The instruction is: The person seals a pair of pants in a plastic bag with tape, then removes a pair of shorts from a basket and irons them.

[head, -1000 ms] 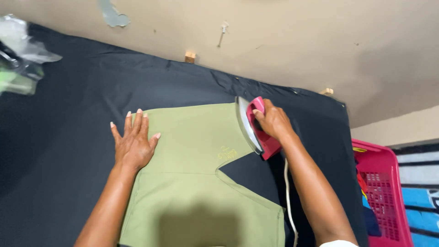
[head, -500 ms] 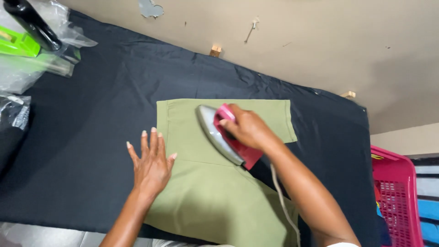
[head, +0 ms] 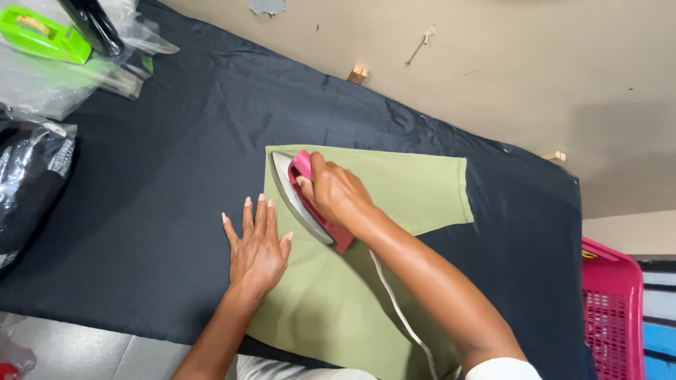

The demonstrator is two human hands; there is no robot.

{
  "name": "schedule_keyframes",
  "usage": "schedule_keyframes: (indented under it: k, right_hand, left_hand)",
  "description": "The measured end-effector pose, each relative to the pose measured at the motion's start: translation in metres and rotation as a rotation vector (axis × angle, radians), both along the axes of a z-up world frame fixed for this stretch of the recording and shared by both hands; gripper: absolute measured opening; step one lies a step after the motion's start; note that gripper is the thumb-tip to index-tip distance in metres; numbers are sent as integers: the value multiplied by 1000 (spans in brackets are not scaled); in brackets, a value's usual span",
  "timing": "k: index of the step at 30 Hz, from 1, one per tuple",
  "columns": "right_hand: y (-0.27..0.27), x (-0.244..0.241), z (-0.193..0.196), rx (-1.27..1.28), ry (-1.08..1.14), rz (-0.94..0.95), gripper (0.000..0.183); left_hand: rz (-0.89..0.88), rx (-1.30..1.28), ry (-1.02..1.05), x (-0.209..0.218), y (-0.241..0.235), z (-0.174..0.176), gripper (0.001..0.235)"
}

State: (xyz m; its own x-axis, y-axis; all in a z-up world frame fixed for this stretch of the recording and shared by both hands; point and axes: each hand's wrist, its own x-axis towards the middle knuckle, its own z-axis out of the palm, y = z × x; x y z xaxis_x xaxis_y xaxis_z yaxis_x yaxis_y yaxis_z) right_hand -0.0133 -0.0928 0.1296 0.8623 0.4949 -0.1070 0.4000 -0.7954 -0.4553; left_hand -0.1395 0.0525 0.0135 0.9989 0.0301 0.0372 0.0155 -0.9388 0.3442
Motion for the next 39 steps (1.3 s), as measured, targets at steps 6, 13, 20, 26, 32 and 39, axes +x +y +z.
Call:
schedule_keyframes:
  k: [6, 13, 20, 26, 32, 39]
  right_hand:
    - [-18, 18, -2, -45, -12, 27, 40]
    - [-79, 33, 2, -108, -36, 29, 40]
    - [-143, 37, 6, -123, -13, -47, 41]
    - [-197, 45, -1, -197, -4, -202, 42]
    - [-254, 52, -11, -245, 5, -315, 43]
    - [-306, 58, -22, -258, -78, -498, 45]
  left_hand:
    - [12, 1, -10, 0, -1, -2, 72]
    - [12, 15, 17, -1, -1, -1, 71]
    - [13, 37, 37, 0, -3, 2, 74]
    - [9, 54, 27, 0, -5, -1, 73]
    - [4, 59, 2, 0, -6, -1, 73]
    - [20, 69, 43, 1, -7, -3, 74]
